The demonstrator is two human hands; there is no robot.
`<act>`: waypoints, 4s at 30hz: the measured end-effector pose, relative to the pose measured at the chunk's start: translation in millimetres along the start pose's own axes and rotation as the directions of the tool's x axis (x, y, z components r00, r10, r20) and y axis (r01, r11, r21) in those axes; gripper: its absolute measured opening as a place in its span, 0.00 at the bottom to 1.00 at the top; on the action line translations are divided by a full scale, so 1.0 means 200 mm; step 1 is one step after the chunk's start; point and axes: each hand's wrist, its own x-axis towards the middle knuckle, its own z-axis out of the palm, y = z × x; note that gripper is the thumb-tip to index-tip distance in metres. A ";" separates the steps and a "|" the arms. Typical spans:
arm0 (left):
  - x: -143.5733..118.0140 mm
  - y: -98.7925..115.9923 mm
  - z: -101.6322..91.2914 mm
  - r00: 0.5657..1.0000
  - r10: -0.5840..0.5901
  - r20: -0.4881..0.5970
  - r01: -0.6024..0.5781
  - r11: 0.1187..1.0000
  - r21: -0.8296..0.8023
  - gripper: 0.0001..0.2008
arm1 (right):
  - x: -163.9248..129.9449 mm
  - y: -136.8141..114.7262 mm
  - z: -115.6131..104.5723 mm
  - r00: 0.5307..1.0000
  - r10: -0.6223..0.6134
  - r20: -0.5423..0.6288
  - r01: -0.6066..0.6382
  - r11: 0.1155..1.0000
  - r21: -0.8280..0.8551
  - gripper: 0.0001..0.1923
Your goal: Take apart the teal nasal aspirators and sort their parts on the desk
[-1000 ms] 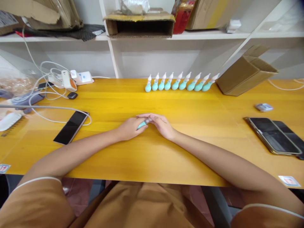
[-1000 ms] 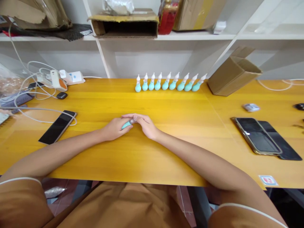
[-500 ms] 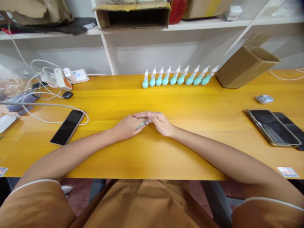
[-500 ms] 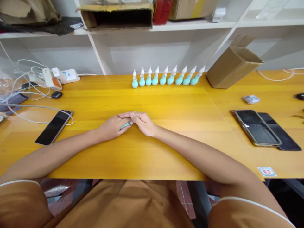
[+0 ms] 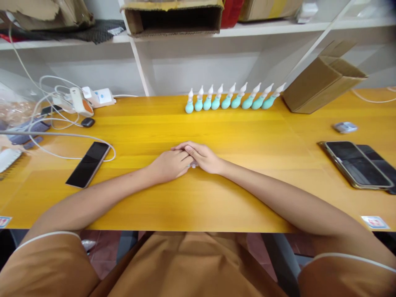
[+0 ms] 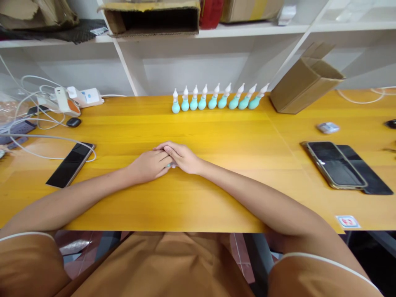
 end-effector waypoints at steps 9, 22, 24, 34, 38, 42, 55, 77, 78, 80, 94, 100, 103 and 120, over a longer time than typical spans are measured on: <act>-0.03 -0.01 -0.03 0.982 -0.189 -0.017 0.186 0.978 -0.098 0.14 | 0.03 0.08 0.00 0.991 0.053 -0.126 -0.027 0.980 0.199 0.32; 0.00 -0.01 -0.04 0.952 -0.305 0.009 0.303 0.943 -0.134 0.11 | 0.06 0.15 -0.01 0.940 0.086 -0.329 0.024 0.949 0.315 0.27; -0.01 -0.01 -0.04 0.928 -0.371 -0.016 0.361 0.911 -0.202 0.12 | 0.05 0.14 -0.01 0.924 0.058 -0.379 0.047 0.964 0.263 0.26; -0.01 -0.07 -0.01 0.817 -0.575 -0.049 0.454 0.693 -0.561 0.13 | -0.06 -0.01 -0.08 0.946 -0.244 -0.213 0.201 0.958 -0.203 0.27; 0.01 -0.09 0.00 0.794 -0.605 -0.058 0.478 0.680 -0.556 0.13 | -0.08 -0.02 -0.13 0.963 -0.264 0.056 0.251 0.795 -0.552 0.23; 0.01 -0.10 0.00 0.801 -0.596 -0.061 0.511 0.732 -0.451 0.09 | -0.07 -0.01 -0.15 0.969 -0.236 0.067 0.223 0.735 -0.640 0.23; 0.00 -0.08 -0.02 0.843 -0.538 0.009 0.523 0.816 -0.245 0.11 | -0.07 0.02 -0.12 0.961 -0.275 -0.003 0.202 0.713 -0.672 0.21; -0.07 -0.02 0.01 0.967 -0.021 -0.253 -0.010 0.993 -0.122 0.11 | -0.09 0.00 -0.06 0.949 -0.305 0.077 0.289 0.746 -0.600 0.22; -0.07 -0.02 0.02 0.960 0.002 -0.279 -0.037 0.992 -0.119 0.11 | -0.10 0.00 -0.06 0.947 -0.304 0.102 0.300 0.725 -0.620 0.23; -0.07 -0.03 0.03 0.945 0.029 -0.325 -0.074 0.989 -0.126 0.11 | -0.11 0.00 -0.06 0.946 -0.291 0.142 0.312 0.698 -0.644 0.26; -0.06 -0.03 0.01 0.969 0.228 -0.099 -0.242 0.957 -0.163 0.18 | -0.10 0.03 -0.10 0.935 -0.146 0.323 0.326 0.710 -0.624 0.39; -0.05 -0.03 0.02 0.967 0.219 -0.134 -0.241 0.954 -0.179 0.14 | -0.10 0.00 -0.10 0.934 -0.082 0.347 0.299 0.710 -0.637 0.47; -0.05 -0.03 0.03 0.966 0.212 -0.145 -0.239 0.950 -0.199 0.13 | -0.10 0.00 -0.11 0.930 -0.071 0.360 0.299 0.714 -0.633 0.50; -0.05 -0.03 0.01 0.982 0.182 -0.050 -0.188 0.957 -0.221 0.13 | -0.09 -0.02 -0.11 0.926 -0.056 0.374 0.295 0.726 -0.621 0.46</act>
